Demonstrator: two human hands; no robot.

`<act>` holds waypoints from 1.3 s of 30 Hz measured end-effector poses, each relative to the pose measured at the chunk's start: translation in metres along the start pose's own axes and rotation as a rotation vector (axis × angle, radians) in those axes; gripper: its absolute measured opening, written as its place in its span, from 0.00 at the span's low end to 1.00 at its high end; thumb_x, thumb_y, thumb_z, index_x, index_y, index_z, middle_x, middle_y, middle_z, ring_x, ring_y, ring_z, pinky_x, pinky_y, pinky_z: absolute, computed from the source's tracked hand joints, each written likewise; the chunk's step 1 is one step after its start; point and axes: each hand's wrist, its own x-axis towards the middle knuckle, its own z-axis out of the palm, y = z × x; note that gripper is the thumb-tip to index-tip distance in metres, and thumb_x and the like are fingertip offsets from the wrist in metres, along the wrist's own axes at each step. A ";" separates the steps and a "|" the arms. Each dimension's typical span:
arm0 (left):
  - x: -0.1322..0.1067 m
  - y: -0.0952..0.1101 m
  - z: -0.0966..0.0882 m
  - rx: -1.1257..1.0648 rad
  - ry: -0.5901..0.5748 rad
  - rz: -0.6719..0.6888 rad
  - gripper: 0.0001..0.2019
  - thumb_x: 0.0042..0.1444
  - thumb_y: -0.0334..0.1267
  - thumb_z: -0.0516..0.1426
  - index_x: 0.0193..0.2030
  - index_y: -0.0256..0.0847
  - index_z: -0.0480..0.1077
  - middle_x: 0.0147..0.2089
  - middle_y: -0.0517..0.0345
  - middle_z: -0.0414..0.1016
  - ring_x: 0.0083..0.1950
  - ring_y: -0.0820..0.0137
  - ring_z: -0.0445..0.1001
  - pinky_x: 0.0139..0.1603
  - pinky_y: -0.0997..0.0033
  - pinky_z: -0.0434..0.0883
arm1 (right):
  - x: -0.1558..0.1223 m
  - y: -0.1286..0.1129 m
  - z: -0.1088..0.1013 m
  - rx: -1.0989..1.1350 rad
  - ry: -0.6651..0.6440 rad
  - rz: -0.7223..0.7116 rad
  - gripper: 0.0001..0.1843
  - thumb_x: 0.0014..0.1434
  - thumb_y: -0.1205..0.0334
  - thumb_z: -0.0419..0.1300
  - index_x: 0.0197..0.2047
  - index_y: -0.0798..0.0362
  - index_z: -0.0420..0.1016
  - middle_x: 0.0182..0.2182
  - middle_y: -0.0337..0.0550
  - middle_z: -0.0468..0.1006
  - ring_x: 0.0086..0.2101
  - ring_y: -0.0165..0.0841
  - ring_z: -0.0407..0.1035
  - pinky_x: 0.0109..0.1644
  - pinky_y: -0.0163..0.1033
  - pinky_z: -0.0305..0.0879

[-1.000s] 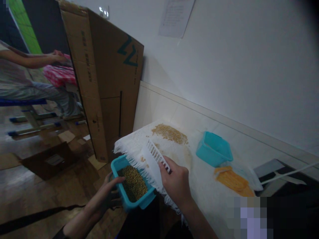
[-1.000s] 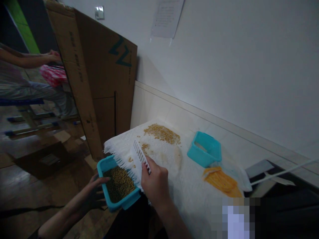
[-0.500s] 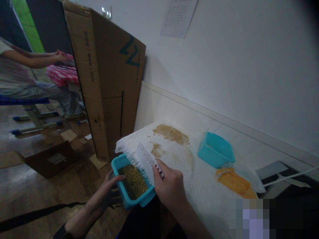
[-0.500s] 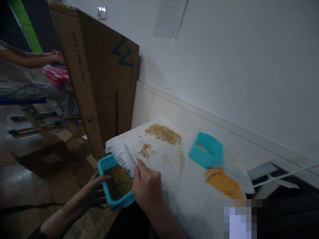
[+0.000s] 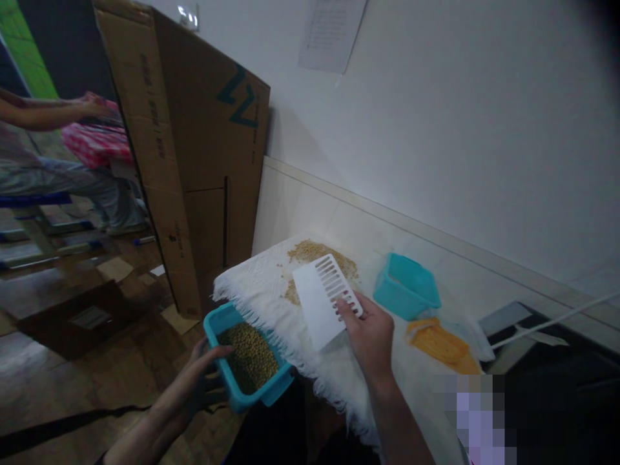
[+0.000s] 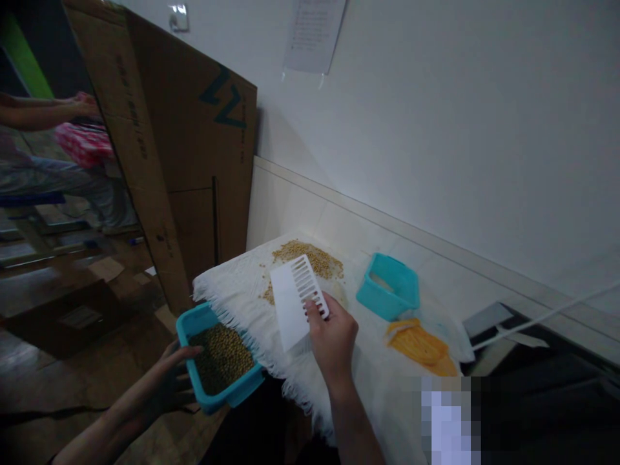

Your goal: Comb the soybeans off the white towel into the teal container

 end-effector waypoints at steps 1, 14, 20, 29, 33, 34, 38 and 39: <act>0.000 0.000 0.001 0.003 -0.002 0.002 0.42 0.57 0.51 0.70 0.74 0.56 0.56 0.50 0.51 0.79 0.39 0.55 0.86 0.42 0.53 0.82 | 0.001 0.002 0.005 0.022 -0.021 0.005 0.17 0.65 0.52 0.65 0.44 0.55 0.89 0.31 0.45 0.89 0.28 0.39 0.82 0.33 0.37 0.76; 0.008 -0.005 0.005 0.017 0.028 -0.028 0.40 0.59 0.49 0.69 0.74 0.62 0.56 0.45 0.57 0.80 0.37 0.56 0.86 0.36 0.59 0.81 | -0.007 0.028 -0.026 -0.161 0.331 0.102 0.19 0.65 0.50 0.63 0.42 0.55 0.88 0.29 0.48 0.88 0.28 0.42 0.81 0.34 0.39 0.73; -0.001 -0.009 0.014 0.052 0.046 -0.031 0.42 0.52 0.49 0.73 0.71 0.57 0.61 0.49 0.51 0.82 0.41 0.53 0.87 0.37 0.58 0.83 | -0.011 0.033 -0.002 -0.243 0.285 0.192 0.19 0.63 0.52 0.60 0.40 0.56 0.88 0.29 0.50 0.88 0.29 0.44 0.80 0.36 0.40 0.70; -0.007 -0.005 0.019 0.053 0.004 -0.067 0.38 0.57 0.44 0.70 0.72 0.55 0.61 0.58 0.44 0.80 0.44 0.52 0.88 0.47 0.50 0.85 | 0.001 0.032 0.019 -0.306 0.200 0.289 0.16 0.63 0.60 0.59 0.41 0.57 0.89 0.35 0.55 0.90 0.35 0.45 0.83 0.40 0.40 0.70; -0.007 -0.003 0.018 0.070 0.010 -0.065 0.38 0.58 0.44 0.70 0.73 0.55 0.60 0.58 0.46 0.81 0.44 0.54 0.88 0.47 0.51 0.85 | 0.006 0.044 0.003 -0.354 0.190 0.301 0.16 0.62 0.60 0.60 0.41 0.55 0.89 0.34 0.53 0.89 0.36 0.46 0.82 0.41 0.40 0.70; -0.007 -0.002 0.018 0.068 0.013 -0.064 0.39 0.58 0.44 0.70 0.73 0.56 0.60 0.57 0.47 0.82 0.43 0.54 0.88 0.47 0.51 0.85 | 0.008 0.047 -0.001 -0.369 0.188 0.300 0.15 0.62 0.59 0.60 0.41 0.55 0.89 0.34 0.53 0.89 0.36 0.46 0.82 0.41 0.41 0.70; -0.008 -0.001 0.019 0.053 0.039 -0.058 0.42 0.55 0.44 0.72 0.74 0.54 0.61 0.55 0.46 0.83 0.41 0.53 0.88 0.46 0.51 0.85 | 0.013 0.060 -0.020 -0.413 0.197 0.284 0.15 0.62 0.59 0.60 0.40 0.55 0.89 0.33 0.53 0.89 0.35 0.46 0.82 0.41 0.42 0.70; -0.009 0.000 0.020 0.054 0.044 -0.055 0.42 0.55 0.44 0.72 0.75 0.53 0.60 0.55 0.45 0.83 0.41 0.53 0.88 0.45 0.51 0.84 | 0.014 0.064 -0.025 -0.417 0.200 0.277 0.15 0.62 0.59 0.60 0.40 0.55 0.89 0.33 0.53 0.89 0.35 0.46 0.82 0.41 0.42 0.70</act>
